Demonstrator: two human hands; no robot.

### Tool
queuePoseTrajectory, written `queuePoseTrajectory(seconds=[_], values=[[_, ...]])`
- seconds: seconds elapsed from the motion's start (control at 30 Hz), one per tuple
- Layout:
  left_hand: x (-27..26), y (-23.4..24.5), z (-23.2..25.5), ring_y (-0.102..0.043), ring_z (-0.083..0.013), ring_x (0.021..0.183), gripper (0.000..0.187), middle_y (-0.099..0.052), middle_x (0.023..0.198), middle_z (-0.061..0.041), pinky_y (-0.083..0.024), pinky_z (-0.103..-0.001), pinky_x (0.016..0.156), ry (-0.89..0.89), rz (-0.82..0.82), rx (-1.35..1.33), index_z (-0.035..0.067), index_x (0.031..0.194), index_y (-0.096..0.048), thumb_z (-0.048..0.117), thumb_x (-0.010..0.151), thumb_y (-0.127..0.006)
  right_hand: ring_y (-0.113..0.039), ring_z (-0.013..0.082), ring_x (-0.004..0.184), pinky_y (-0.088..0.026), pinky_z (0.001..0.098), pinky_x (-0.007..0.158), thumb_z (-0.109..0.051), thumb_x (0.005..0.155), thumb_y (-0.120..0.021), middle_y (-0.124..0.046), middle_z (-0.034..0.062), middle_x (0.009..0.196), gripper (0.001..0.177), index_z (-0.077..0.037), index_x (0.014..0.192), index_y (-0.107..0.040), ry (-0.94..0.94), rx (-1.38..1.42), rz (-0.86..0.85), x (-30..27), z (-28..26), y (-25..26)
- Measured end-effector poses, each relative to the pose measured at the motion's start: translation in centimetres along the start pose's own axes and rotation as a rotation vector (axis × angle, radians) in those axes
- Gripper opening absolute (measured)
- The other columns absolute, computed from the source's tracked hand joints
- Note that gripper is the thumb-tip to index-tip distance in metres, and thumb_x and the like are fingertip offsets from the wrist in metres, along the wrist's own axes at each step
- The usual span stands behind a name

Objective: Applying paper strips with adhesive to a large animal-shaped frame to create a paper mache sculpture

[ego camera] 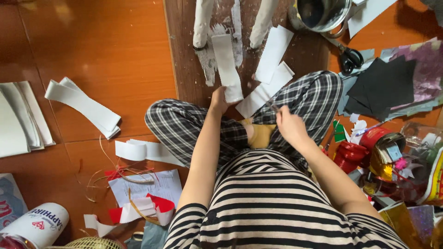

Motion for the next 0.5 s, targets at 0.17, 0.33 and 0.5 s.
queuePoseTrajectory(seconds=[0.17,0.33,0.5], values=[[1.7,0.7,-0.1,-0.035,-0.0577,0.154,0.077,-0.02,0.178,-0.03,-0.055,-0.08,0.099,-0.009,-0.022,0.042,-0.002,0.172,-0.021,0.02,0.106,-0.055,-0.075,0.0462,0.094,-0.063,0.0549,0.078,-0.014,0.107,-0.063,-0.068,0.0204,0.099,0.014,-0.006,0.118,-0.06,0.206,0.285,0.429,6.0,-6.9,7.5],[2.5,1.8,-0.4,-0.029,-0.058,0.156,0.078,-0.018,0.178,-0.029,-0.054,-0.08,0.099,-0.031,-0.016,0.074,-0.002,0.173,-0.021,0.018,0.107,-0.057,-0.072,0.0467,0.105,-0.062,0.0592,0.086,-0.013,0.11,-0.051,-0.062,0.0213,0.117,0.024,-0.007,0.133,-0.049,0.15,0.46,0.369,13.8,-12.1,6.1],[0.3,0.9,-0.1,-0.027,-0.0562,0.159,0.078,-0.017,0.179,-0.027,-0.052,-0.08,0.1,-0.029,0.004,0.087,-0.001,0.173,-0.022,0.022,0.107,-0.057,-0.073,0.051,0.102,-0.062,0.0624,0.084,-0.005,0.111,-0.048,-0.062,0.0223,0.118,0.021,-0.01,0.131,-0.041,0.144,0.467,0.269,15.1,-14.6,5.1]])
Point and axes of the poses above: each hand's wrist, its own x-axis towards the middle knuckle, its own y-axis out of the back of the hand, z = x × y, the point moved 8 cm from there along x, towards the middle knuckle
